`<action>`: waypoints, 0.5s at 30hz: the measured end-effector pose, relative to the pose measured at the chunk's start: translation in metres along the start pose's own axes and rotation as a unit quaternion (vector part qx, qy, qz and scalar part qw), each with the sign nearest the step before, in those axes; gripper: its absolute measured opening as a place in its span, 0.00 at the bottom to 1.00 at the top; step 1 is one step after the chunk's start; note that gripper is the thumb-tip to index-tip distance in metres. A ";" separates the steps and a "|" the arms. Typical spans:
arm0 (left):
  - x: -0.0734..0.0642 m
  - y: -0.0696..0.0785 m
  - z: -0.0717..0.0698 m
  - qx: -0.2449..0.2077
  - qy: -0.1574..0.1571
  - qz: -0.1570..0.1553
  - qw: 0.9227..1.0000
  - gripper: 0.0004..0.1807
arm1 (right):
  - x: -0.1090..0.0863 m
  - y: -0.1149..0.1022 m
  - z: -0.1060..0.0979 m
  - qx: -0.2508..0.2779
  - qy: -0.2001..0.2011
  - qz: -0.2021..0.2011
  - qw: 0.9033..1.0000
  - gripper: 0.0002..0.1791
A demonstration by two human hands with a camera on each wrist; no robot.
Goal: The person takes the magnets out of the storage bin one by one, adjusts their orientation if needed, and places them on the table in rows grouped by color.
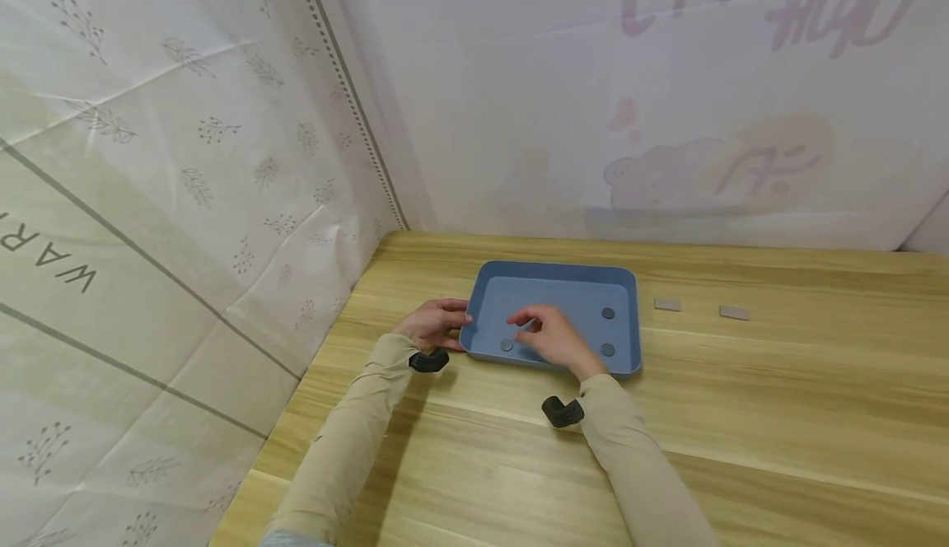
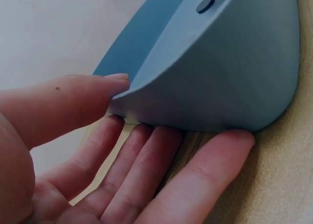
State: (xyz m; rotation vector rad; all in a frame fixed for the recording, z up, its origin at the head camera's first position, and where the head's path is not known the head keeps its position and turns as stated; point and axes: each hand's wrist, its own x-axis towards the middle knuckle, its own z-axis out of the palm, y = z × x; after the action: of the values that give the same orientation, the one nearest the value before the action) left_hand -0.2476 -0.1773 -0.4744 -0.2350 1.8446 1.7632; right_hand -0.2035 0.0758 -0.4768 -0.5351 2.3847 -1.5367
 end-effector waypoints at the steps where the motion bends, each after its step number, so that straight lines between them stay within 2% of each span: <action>1: 0.000 0.000 0.000 -0.002 0.000 0.000 1.000 0.26 | 0.002 0.001 0.002 -0.008 -0.002 -0.003 1.000 0.15; 15: 0.000 0.000 0.000 -0.001 -0.001 0.003 1.000 0.26 | 0.017 0.008 0.012 -0.087 -0.031 -0.014 0.996 0.16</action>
State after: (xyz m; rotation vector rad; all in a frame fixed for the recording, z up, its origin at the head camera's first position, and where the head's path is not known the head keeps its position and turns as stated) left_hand -0.2471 -0.1773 -0.4746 -0.2278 1.8442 1.7684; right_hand -0.2154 0.0614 -0.4899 -0.6460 2.4862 -1.3105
